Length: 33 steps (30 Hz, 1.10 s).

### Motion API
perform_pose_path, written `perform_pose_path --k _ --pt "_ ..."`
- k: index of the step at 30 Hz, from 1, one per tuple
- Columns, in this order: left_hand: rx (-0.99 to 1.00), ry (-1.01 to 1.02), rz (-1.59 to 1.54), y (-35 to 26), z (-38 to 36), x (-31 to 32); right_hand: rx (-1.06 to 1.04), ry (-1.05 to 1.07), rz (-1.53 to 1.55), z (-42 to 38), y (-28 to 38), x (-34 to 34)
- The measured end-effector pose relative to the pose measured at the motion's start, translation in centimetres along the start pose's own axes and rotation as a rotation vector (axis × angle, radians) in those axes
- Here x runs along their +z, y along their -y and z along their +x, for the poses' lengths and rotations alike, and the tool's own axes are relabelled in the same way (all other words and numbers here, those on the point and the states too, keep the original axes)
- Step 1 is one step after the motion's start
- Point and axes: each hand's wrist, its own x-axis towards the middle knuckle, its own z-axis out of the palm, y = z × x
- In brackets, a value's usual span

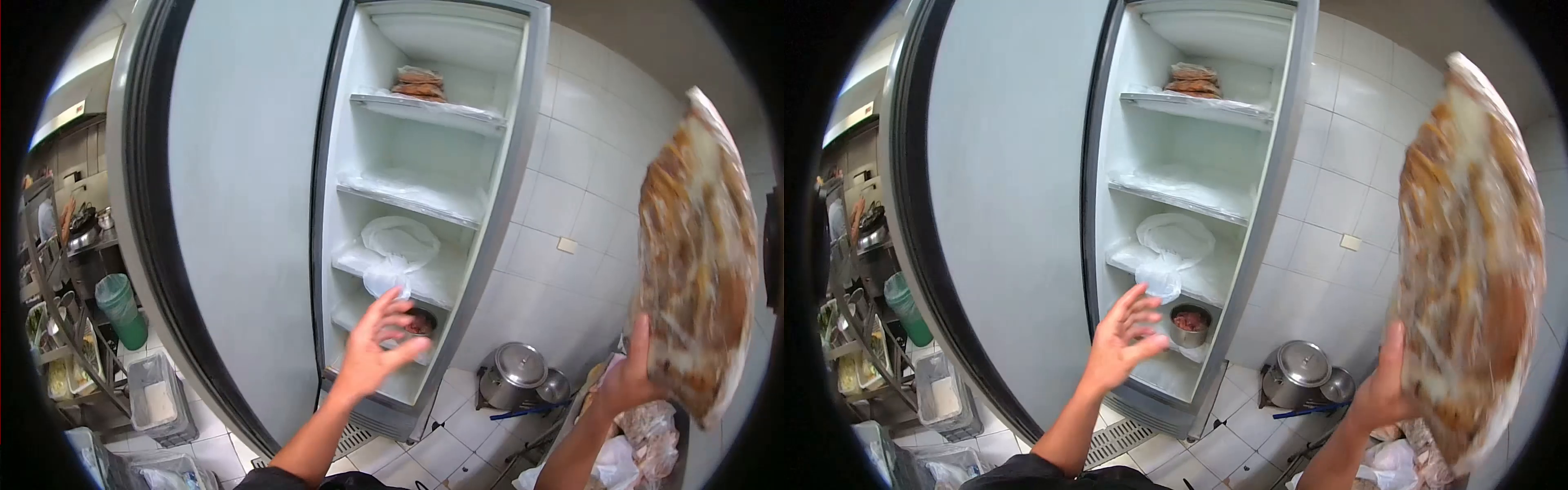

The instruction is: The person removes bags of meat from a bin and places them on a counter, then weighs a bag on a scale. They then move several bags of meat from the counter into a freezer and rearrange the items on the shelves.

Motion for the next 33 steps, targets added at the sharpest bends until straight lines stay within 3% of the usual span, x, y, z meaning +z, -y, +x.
perform_pose_path --k 2,4,6,8,9,11,12,16,25,29,32,33 --pt "0.277 0.169 0.018 -4.7 1.7 3.0 0.002 -0.006 0.046 0.4 0.6 3.9" --pt "0.545 0.302 0.091 -8.6 3.7 5.6 -0.159 0.063 -0.003 0.6 0.9 7.8" --pt "0.723 0.262 0.059 -10.7 6.5 7.8 -0.222 0.074 0.095 0.8 0.2 12.3" --pt "0.765 0.196 -0.146 -10.5 10.7 9.2 -0.205 0.087 0.14 0.2 -0.4 16.8" --pt "0.762 0.196 -0.26 -10.2 13.2 9.5 -0.08 0.142 0.414 -0.1 -0.5 19.2" --pt "0.768 0.221 -0.408 -9.7 18.8 8.5 -0.263 0.162 0.316 -0.5 -0.7 23.2" --pt "0.773 0.246 -0.443 -9.3 21.8 7.6 -0.557 0.122 -0.069 -0.6 -0.7 24.8" --pt "0.78 0.289 -0.539 -7.6 29.1 3.6 -0.536 0.126 0.057 -2.5 -1.5 32.8" --pt "0.771 0.301 -0.664 -3.8 42.3 -2.0 -0.786 0.242 -0.039 -2.9 -3.5 45.1" --pt "0.741 0.236 -0.59 -3.7 47.8 -3.7 -0.799 0.326 -0.105 -1.9 -4.4 50.3" --pt "0.533 0.176 -0.442 -5.2 52.5 -6.2 -0.811 0.383 -0.175 -0.4 -5.5 56.2" --pt "0.565 -0.04 -0.153 -5.4 53.9 -7.0 -0.796 0.416 -0.251 0.2 -6.1 58.8"
